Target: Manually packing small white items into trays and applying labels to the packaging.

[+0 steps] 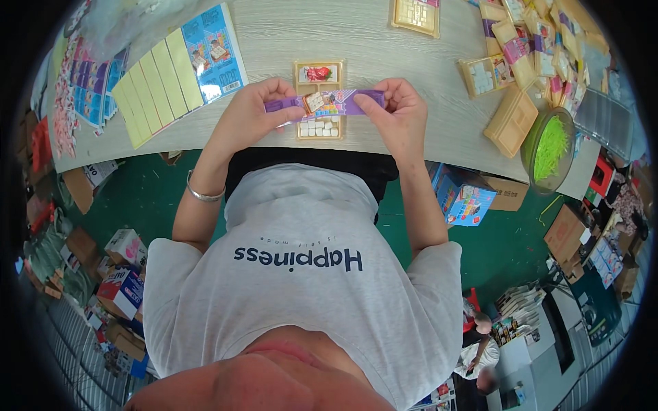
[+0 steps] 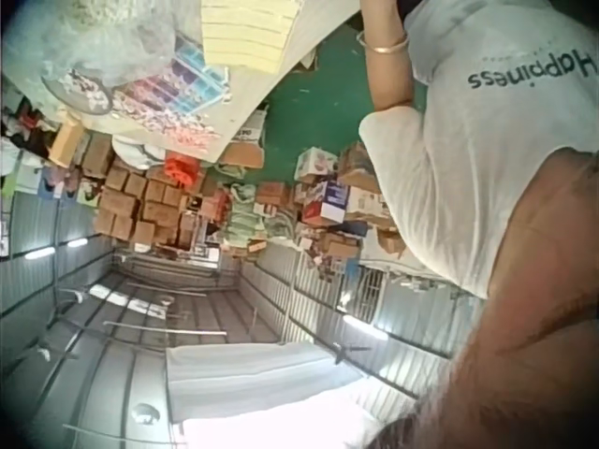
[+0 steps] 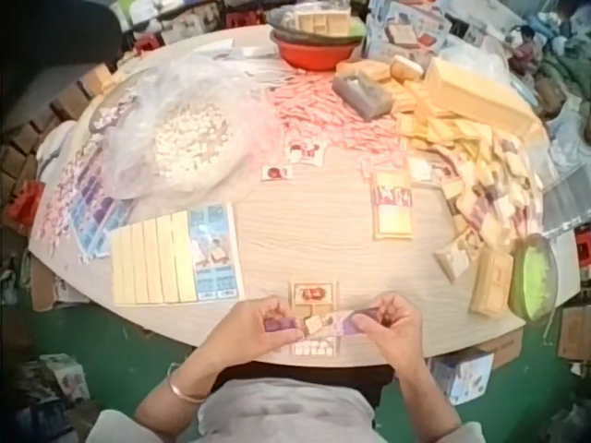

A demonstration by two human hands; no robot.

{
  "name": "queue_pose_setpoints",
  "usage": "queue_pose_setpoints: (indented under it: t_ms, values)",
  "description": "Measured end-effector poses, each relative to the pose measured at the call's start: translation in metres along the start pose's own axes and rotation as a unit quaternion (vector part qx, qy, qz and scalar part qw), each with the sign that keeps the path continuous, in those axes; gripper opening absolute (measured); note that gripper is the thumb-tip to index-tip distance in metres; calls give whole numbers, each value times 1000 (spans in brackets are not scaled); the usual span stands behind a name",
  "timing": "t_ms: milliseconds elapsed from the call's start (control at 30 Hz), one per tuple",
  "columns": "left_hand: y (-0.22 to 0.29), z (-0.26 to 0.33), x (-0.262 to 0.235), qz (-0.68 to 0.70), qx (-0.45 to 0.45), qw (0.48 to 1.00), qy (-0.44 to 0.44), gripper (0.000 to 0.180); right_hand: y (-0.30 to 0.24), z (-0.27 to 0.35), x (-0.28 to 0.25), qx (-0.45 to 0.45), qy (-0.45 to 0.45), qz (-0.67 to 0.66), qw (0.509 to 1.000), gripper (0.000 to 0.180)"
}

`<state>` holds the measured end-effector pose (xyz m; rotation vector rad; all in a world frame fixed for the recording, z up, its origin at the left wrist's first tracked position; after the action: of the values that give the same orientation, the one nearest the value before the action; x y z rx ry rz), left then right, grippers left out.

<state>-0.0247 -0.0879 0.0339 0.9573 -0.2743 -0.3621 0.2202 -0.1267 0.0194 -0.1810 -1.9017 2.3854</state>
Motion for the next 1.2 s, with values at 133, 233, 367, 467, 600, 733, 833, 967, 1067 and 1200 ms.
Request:
queue_pose_setpoints:
  t_ms: [133,233,367,467,600,733,833,967,1067,1200]
  values:
    - [4,-17,-11,-192,-22,980,42,27,8,-4,9,-22,29,51,998,17]
    - [2,-22,-10,-235,-46,968,76,28,17,-7,8,-13,28,110,993,17]
    - [-12,-29,-13,-280,-9,952,122,40,23,-9,8,-19,31,104,994,16]
    - [-10,-31,-11,-302,-14,944,132,43,22,-8,10,-20,48,122,991,18]
    - [-15,-21,-7,-322,23,931,173,43,7,-7,21,-49,38,278,958,28]
    - [-32,30,-4,-377,-20,903,207,42,6,25,36,-106,-33,366,924,37]
    - [-71,69,-8,-314,-96,915,233,40,9,40,47,-86,-42,333,938,39]
    - [-106,91,9,89,-105,972,192,32,11,43,56,-110,-57,330,936,40]
    - [-116,92,15,178,-211,947,163,35,12,43,59,-109,-59,326,937,40]
    - [-110,86,29,259,-158,937,176,33,13,44,61,-102,-73,336,934,36]
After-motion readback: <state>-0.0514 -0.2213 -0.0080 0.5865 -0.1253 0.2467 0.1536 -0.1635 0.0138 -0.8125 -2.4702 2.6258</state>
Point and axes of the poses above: each hand's wrist, its own z-axis away from the middle knuckle, its own x-axis out of the palm, y = z × x, the point moved 3 cm from there along -z, towards the middle knuckle, and after that the axes turned 5 degrees about -x, right-handed, at the moved point
